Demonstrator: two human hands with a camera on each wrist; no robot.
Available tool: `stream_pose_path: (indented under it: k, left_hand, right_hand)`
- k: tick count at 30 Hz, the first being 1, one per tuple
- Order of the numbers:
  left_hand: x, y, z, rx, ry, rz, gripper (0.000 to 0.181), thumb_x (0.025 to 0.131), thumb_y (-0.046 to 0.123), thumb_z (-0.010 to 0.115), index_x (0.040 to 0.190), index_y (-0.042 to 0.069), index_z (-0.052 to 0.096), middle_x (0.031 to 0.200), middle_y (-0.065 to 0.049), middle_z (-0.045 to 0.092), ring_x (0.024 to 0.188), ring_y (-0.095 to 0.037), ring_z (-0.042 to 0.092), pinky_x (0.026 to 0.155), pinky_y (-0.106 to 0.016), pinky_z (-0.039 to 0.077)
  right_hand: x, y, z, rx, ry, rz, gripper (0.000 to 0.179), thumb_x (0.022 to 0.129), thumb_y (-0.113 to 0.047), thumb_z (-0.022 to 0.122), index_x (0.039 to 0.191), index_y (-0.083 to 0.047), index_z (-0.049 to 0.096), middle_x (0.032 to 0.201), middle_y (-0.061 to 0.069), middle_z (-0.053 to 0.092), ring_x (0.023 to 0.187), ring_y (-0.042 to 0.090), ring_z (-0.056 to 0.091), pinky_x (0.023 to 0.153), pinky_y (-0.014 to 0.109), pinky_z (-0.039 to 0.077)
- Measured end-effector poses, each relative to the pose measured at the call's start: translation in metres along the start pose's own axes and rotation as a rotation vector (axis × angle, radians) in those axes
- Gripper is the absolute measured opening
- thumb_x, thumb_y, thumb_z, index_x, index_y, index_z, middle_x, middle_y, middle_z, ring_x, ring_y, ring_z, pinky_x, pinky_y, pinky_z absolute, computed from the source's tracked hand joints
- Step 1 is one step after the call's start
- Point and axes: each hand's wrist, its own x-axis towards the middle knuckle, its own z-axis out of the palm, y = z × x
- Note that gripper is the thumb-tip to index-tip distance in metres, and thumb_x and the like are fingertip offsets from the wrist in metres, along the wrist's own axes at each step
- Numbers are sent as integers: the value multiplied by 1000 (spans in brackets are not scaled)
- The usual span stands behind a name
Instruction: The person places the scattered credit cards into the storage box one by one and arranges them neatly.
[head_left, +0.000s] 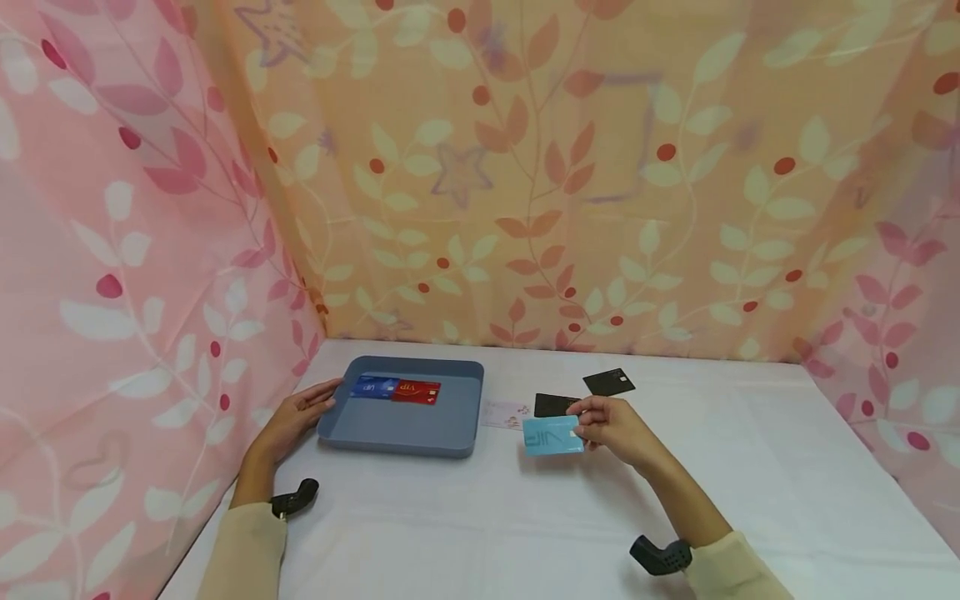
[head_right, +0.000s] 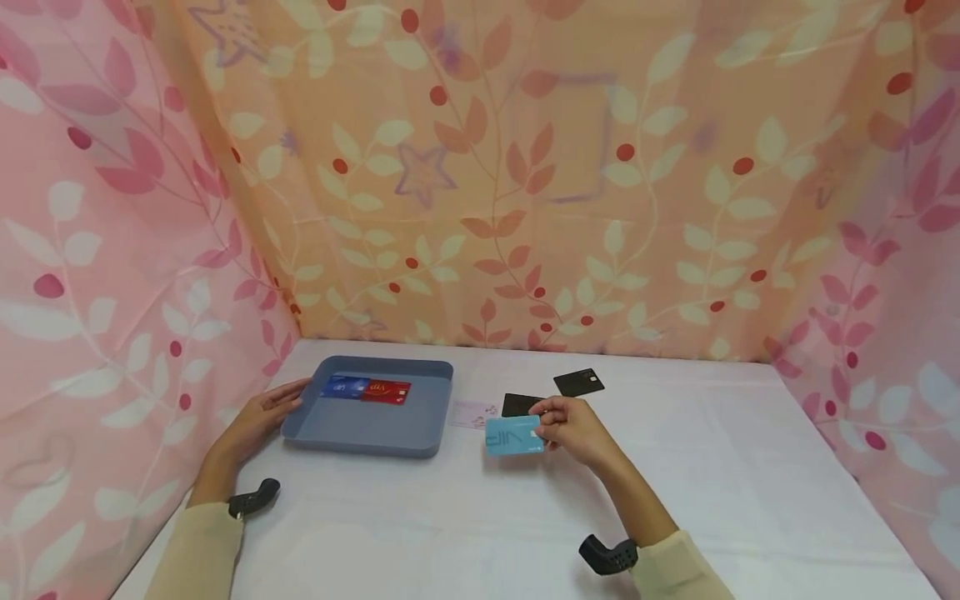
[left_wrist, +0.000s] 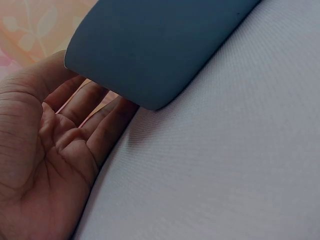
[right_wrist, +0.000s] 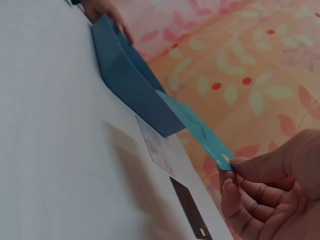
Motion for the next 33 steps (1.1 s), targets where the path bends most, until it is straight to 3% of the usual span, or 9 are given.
stream_pose_path:
  k: [6,18,33]
  left_hand:
    - [-2,-2,0,-32,-1,12,54,106,21,57,155,6,41,162,-19,33,149,-33,30,100,-13,43]
    - [-1,4,1,8,0,3,55,105,26,58,155,10,42,163,-15,33,150,-35,28,101,-13,42]
    - [-3,4,1,0,4,11,53,106,20,56,155,6,42,162,-18,32,150,-37,28,102,-15,42]
  right_hand:
    - [9,-2,2,1,5,14,29,92,2,68,119,11,62,88,15,67,70,22,62,64,30,59]
    - [30,-4,11,25,4,57,30,93,3,67,120,12,61,93,20,69,73,20,64,68,29,60]
    - [59,-22,30,56,21,98,27,94,-2,69,120,3,66,87,11,64,71,21,67,72,34,62]
